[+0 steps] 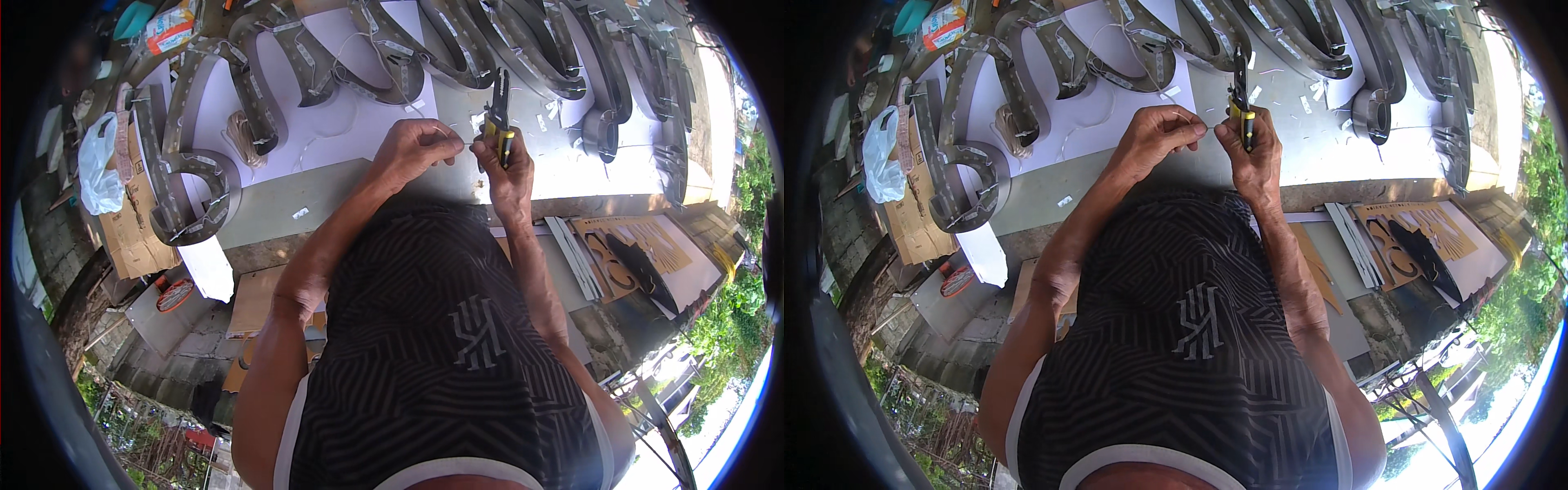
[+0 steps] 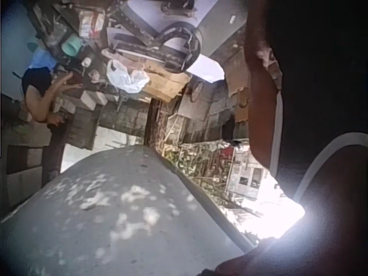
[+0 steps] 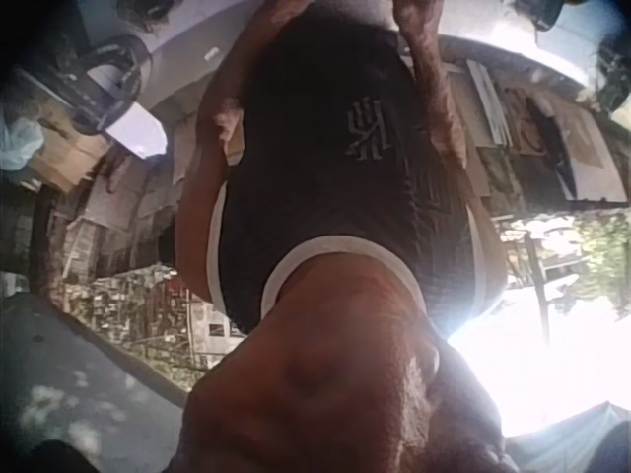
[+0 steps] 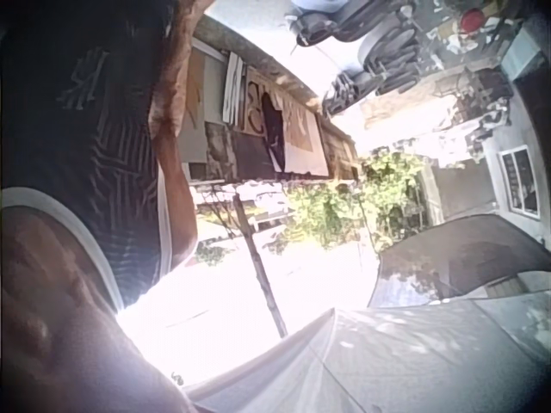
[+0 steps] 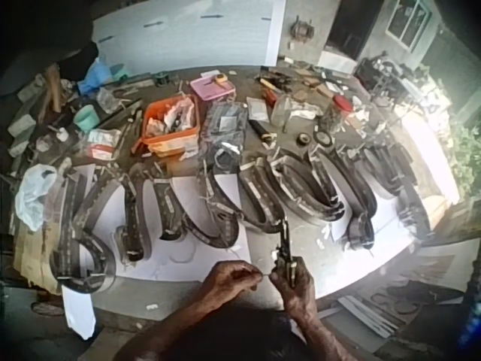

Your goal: Connecting and organizing electrical wires for large 3D sign letters.

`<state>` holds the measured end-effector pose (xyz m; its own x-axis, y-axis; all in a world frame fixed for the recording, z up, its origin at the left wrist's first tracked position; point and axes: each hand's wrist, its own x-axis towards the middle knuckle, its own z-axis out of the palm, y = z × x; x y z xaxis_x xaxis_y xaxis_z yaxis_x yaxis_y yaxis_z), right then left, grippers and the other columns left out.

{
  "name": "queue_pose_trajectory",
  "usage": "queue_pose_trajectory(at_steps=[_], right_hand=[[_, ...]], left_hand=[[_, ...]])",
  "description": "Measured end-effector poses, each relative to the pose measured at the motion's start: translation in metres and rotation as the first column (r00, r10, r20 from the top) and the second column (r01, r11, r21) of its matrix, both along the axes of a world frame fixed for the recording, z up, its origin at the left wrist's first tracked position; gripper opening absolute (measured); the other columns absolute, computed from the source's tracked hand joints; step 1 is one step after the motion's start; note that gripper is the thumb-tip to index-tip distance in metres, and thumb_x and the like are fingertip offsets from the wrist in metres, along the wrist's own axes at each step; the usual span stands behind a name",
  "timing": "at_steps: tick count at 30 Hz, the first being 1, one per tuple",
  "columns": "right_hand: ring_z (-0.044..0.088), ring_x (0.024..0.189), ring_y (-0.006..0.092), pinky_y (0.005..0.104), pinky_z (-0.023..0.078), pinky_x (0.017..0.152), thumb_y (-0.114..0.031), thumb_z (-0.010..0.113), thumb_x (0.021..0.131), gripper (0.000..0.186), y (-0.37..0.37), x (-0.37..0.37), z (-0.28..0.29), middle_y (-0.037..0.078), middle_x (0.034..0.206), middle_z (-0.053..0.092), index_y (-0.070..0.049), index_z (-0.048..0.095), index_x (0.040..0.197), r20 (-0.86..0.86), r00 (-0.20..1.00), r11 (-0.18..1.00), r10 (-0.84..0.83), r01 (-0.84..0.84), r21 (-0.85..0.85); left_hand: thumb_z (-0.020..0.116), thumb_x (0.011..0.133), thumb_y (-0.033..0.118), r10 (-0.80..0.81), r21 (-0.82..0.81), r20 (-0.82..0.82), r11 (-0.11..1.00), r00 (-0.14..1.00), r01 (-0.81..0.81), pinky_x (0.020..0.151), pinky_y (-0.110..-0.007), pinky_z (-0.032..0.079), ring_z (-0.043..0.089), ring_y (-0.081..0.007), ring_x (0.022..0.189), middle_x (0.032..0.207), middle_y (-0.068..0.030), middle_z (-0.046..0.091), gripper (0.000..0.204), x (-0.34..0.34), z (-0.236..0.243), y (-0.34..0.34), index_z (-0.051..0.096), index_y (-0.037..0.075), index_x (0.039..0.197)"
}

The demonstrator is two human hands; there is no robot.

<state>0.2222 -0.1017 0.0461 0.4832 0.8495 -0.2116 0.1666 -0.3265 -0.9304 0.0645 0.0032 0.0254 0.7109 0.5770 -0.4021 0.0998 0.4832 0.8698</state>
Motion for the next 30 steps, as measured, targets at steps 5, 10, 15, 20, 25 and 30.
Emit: queue_pose_trajectory(at_steps=[5, 10, 15, 20, 25, 30], right_hand=[[0.057, 0.076, 0.0181, 0.0325, 0.045, 0.065, -0.018, 0.073, 0.088, 0.02, 0.007, -0.001, 0.004, 0.01, 0.093, 0.058, -0.001, 0.063, 0.089, 0.3, 0.954, 0.99, -0.015, -0.028, 0.141], [0.055, 0.071, 0.0171, 0.0338, 0.045, 0.064, -0.02, 0.075, 0.087, 0.023, 0.011, -0.003, 0.001, 0.009, 0.091, 0.06, 0.0, 0.063, 0.088, 0.207, 0.975, 0.996, -0.076, 0.064, 0.068], [0.061, 0.078, 0.0164, 0.0313, 0.048, 0.071, -0.034, 0.065, 0.095, 0.036, 0.011, 0.002, 0.011, 0.011, 0.097, 0.063, 0.001, 0.062, 0.094, -0.076, 0.995, 0.997, -0.06, 0.055, -0.062], [0.065, 0.094, 0.0233, 0.0372, 0.053, 0.085, -0.041, 0.053, 0.101, 0.046, -0.002, 0.008, 0.021, 0.016, 0.105, 0.065, 0.004, 0.061, 0.102, -0.484, 0.874, 0.996, 0.041, -0.075, -0.051], [0.064, 0.094, 0.0222, 0.0366, 0.052, 0.086, -0.039, 0.052, 0.101, 0.048, -0.005, -0.004, 0.033, 0.017, 0.108, 0.065, 0.006, 0.06, 0.114, -0.536, 0.839, 0.989, 0.088, -0.137, -0.053], [0.064, 0.093, 0.0212, 0.034, 0.051, 0.086, -0.04, 0.053, 0.101, 0.049, -0.002, -0.007, 0.035, 0.015, 0.103, 0.067, 0.006, 0.061, 0.117, -0.549, 0.825, 0.978, 0.136, -0.201, -0.061]], left_hand=[[0.074, 0.086, 0.015, -0.037, -0.05, 0.023, 0.998, 0.999, 0.038, 0.059, -0.021, 0.042, 0.057, -0.0079, 0.067, 0.078, -0.005, 0.068, 0.02, 0.005, 0.002, 0.002, 0.073, -0.001, 0.097], [0.077, 0.084, 0.013, 0.035, -0.01, 0.018, 0.999, 0.999, -0.035, 0.062, -0.022, 0.045, 0.057, -0.0092, 0.066, 0.077, -0.0042, 0.068, 0.02, 0.008, 0.0, 0.002, 0.074, -0.003, 0.095], [0.076, 0.084, 0.012, 0.097, 0.049, -0.045, 0.994, 0.994, -0.095, 0.061, -0.022, 0.045, 0.057, -0.0091, 0.065, 0.078, -0.0038, 0.069, 0.017, 0.007, 0.007, 0.006, 0.073, -0.002, 0.092], [0.074, 0.086, 0.013, 0.334, 0.154, -0.006, 0.932, 0.943, -0.329, 0.062, -0.024, 0.048, 0.067, -0.011, 0.072, 0.082, -0.0066, 0.073, 0.014, 0.002, 0.019, 0.021, 0.072, 0.001, 0.093], [0.073, 0.087, 0.014, 0.417, 0.144, 0.063, 0.895, 0.907, -0.422, 0.068, -0.025, 0.053, 0.071, -0.0151, 0.075, 0.084, -0.009, 0.074, 0.016, 0.005, 0.028, 0.027, 0.072, 0.0, 0.095], [0.074, 0.086, 0.011, 0.393, 0.211, 0.012, 0.898, 0.92, -0.386, 0.066, -0.025, 0.056, 0.072, -0.016, 0.074, 0.085, -0.0089, 0.073, 0.017, 0.007, 0.031, 0.024, 0.072, -0.001, 0.097]])
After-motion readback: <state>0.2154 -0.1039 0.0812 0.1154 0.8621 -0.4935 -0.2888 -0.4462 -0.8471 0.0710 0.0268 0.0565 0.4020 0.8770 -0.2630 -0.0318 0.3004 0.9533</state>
